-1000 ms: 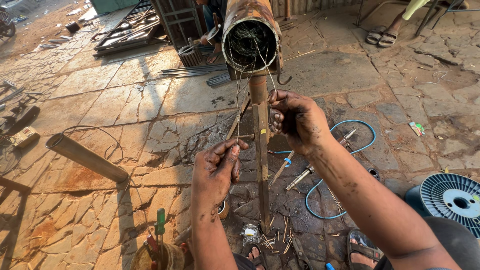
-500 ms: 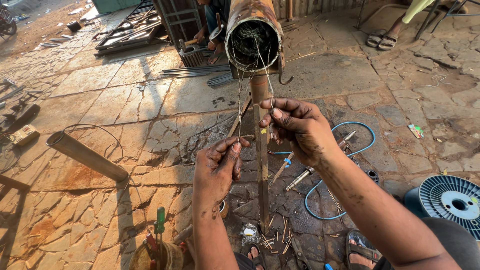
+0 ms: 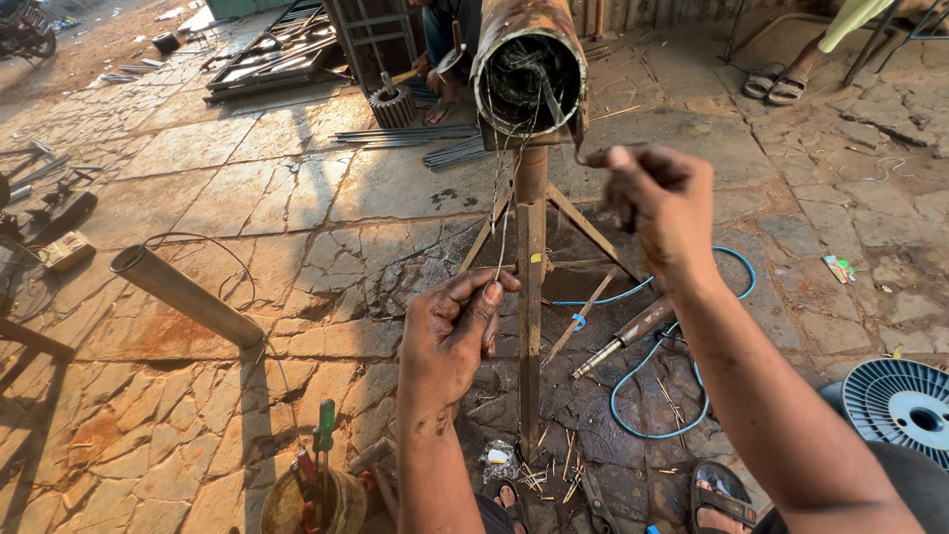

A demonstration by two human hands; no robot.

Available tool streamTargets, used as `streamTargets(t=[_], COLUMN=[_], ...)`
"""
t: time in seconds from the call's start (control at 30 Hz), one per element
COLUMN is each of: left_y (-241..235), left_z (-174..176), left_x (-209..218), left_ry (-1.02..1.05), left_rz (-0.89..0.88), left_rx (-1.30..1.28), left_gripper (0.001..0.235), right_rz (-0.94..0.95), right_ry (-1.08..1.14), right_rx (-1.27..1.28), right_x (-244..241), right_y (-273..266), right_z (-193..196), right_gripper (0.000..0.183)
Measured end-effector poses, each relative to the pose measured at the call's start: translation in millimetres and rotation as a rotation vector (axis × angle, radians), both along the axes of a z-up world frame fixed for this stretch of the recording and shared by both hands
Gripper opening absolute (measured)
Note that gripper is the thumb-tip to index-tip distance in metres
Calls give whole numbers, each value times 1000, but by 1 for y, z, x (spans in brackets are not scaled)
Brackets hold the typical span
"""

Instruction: The person is repairing a wire by stripping its insulation and twisting the strands. They use pliers to cut the wire and then clean their hands with a cloth.

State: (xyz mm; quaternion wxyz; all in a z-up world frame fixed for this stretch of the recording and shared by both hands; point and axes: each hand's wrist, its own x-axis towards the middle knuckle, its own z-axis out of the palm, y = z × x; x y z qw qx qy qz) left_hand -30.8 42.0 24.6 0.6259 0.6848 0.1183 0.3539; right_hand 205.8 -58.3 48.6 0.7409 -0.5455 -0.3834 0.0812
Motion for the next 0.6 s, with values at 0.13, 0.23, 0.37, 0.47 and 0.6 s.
streamTargets(t=[0.13,0.23,0.37,0.47,0.6], left_y=[-7,-10,-10,-10,-10], left_z=[6,12,20,22,25], left_x=[-4,-5,-8,-10,-11], left_ry=[49,132,188,232,265], left_rz=[14,41,178,185,196], left_rx=[61,67,342,337,354], left_gripper=[18,18,15,15,15], right_rz=[-43,2,68,43,42], right_ry=[-135,-106,68,109,100], right_rx=[-182,-86,4,25,48], right_x=[0,-5,-9,-13,-21], right_y=[32,42,31,18,7], right_z=[14,20,20,13,6], right_gripper=[23,23,19,17,15])
